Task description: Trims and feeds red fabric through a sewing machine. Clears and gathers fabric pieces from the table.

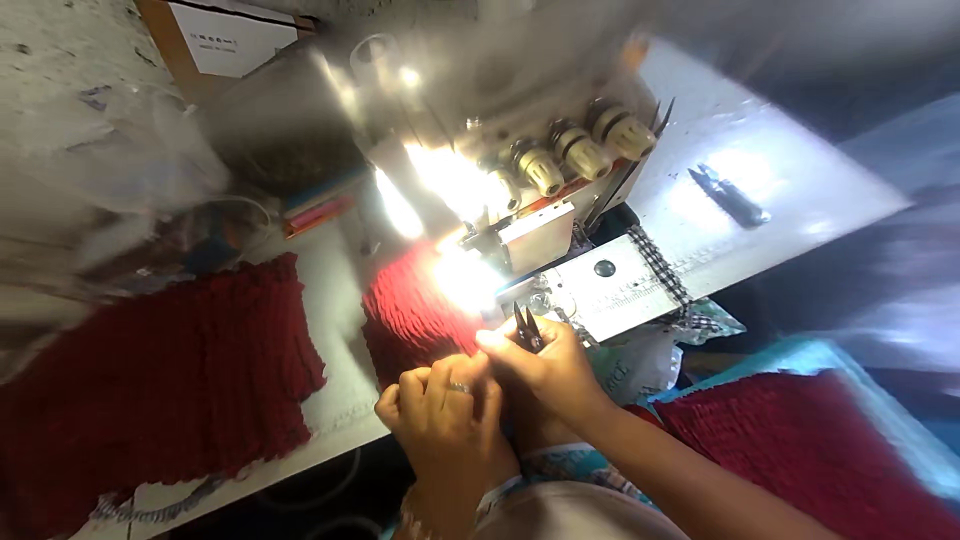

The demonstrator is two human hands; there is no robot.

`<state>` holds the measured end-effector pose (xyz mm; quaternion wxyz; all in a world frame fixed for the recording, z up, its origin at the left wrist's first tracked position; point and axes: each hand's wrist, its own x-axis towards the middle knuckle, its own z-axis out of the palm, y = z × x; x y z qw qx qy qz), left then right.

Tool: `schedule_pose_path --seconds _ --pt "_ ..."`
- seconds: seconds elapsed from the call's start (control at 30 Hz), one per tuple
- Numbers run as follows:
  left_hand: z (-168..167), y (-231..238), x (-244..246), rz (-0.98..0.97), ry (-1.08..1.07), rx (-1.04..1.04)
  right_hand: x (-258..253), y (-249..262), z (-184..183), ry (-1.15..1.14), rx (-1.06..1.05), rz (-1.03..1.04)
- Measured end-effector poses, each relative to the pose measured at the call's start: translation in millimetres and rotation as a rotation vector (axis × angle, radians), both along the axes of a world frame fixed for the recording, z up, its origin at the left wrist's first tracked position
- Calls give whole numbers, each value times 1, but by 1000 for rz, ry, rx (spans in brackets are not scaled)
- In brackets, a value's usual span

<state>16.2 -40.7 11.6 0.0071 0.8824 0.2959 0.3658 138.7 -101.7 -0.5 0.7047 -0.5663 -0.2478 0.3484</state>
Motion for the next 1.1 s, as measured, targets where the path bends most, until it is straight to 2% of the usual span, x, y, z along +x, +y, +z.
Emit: schedule_pose_path --seconds 0.13,0.2,0.33,0.47,0.73,0.93,1.1 --pt "25 27 -1 -157 -65 -130 2 6 13 183 52 5" --pt "32 49 1 -234 -64 -129 0 3 11 224 80 -26" --pt "26 86 10 -399 94 -161 -4 3 -13 138 69 -106" --pt "34 91 9 -482 269 -175 -3 2 -4 18 129 -129" --pt "37 92 -3 -547 411 -153 -4 -4 -14 -30 132 -167" --pt "40 112 6 -604 400 -221 -4 5 -13 -7 149 -141" --pt "37 125 11 -549 409 -197 2 19 -8 53 106 -151"
